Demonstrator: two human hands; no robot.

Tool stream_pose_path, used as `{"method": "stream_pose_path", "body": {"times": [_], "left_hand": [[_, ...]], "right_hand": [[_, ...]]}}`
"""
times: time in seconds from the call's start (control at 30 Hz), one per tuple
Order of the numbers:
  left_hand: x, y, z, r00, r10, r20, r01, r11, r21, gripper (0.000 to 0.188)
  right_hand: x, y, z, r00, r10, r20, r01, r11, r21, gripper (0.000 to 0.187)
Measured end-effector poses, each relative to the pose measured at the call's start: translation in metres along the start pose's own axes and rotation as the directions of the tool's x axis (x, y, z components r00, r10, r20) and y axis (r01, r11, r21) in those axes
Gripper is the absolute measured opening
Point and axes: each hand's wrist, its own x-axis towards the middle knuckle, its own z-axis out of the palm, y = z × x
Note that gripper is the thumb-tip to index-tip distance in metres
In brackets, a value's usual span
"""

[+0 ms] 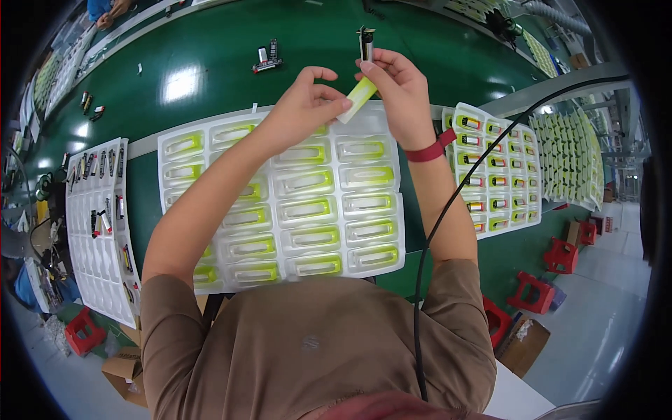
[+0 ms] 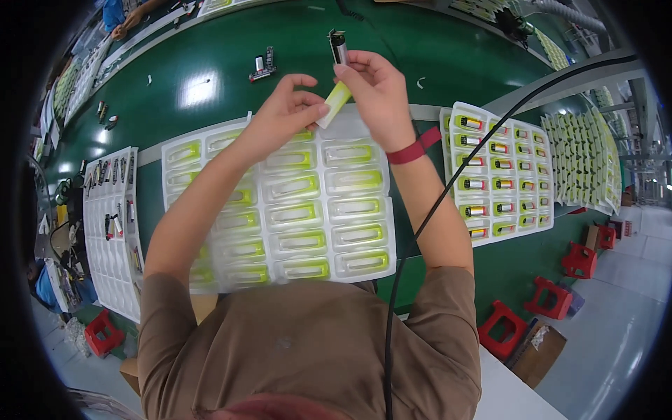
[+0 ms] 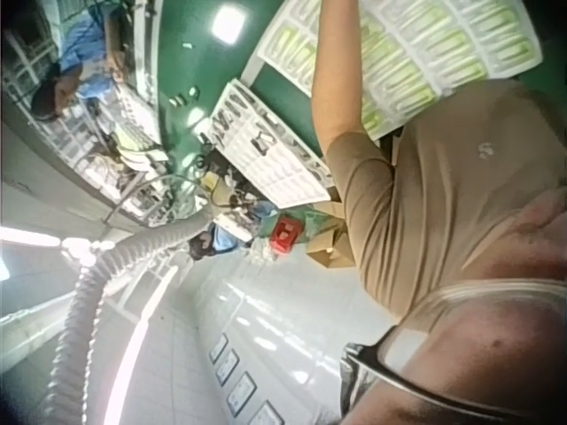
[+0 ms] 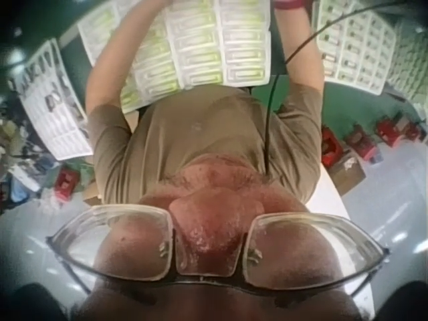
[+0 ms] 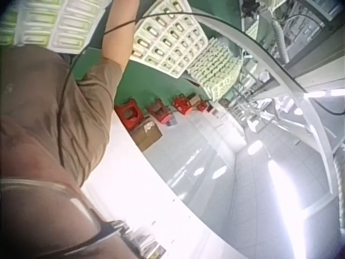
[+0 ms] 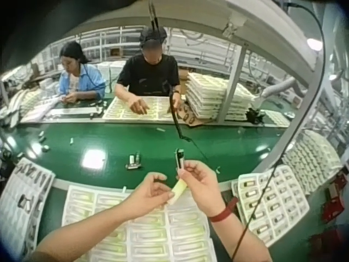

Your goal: The person assembles small electronic components by hand, then places the assembled components into a white plastic tray.

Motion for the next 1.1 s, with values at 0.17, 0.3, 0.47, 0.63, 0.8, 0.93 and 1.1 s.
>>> {"method": "stream_pose_path", "body": {"times": [0.17,0.3,0.47,0.63,0.8,0.93,1.1], "left_hand": [[-0.018,0.021,0.026,0.998,0.024,0.062,-0.01,0.976,-0.216,0.076],[-0.02,0.034,0.017,0.944,-0.318,0.089,0.301,0.72,-0.626,0.056],[-0.031,0.012,-0.007,0.948,-0.318,-0.006,0.274,0.828,-0.49,0.025],[-0.037,0.001,0.01,0.946,-0.304,-0.112,0.2,0.821,-0.534,0.019],[-0.041,0.003,0.005,0.962,-0.259,-0.086,0.149,0.763,-0.63,0.02],[-0.05,0.01,0.002,0.933,-0.36,0.023,0.282,0.687,-0.669,0.023],[-0.056,0.023,0.0,0.921,-0.381,0.08,0.333,0.664,-0.669,0.034]], "right_hand": [[-0.02,0.005,0.031,0.992,-0.099,0.084,0.092,0.993,0.08,0.031],[-0.03,-0.004,0.026,0.991,-0.114,0.069,0.104,0.985,0.137,0.028],[-0.044,-0.019,-0.015,0.934,-0.244,0.261,0.341,0.828,-0.445,0.017],[-0.063,-0.015,-0.011,0.94,-0.164,0.3,0.31,0.778,-0.547,0.014],[-0.062,-0.002,-0.015,0.972,-0.145,0.186,0.214,0.876,-0.433,0.016],[-0.066,-0.011,-0.018,0.939,-0.227,0.258,0.334,0.779,-0.53,0.017],[-0.066,-0.01,-0.017,0.905,-0.221,0.363,0.403,0.717,-0.569,0.015]]}}
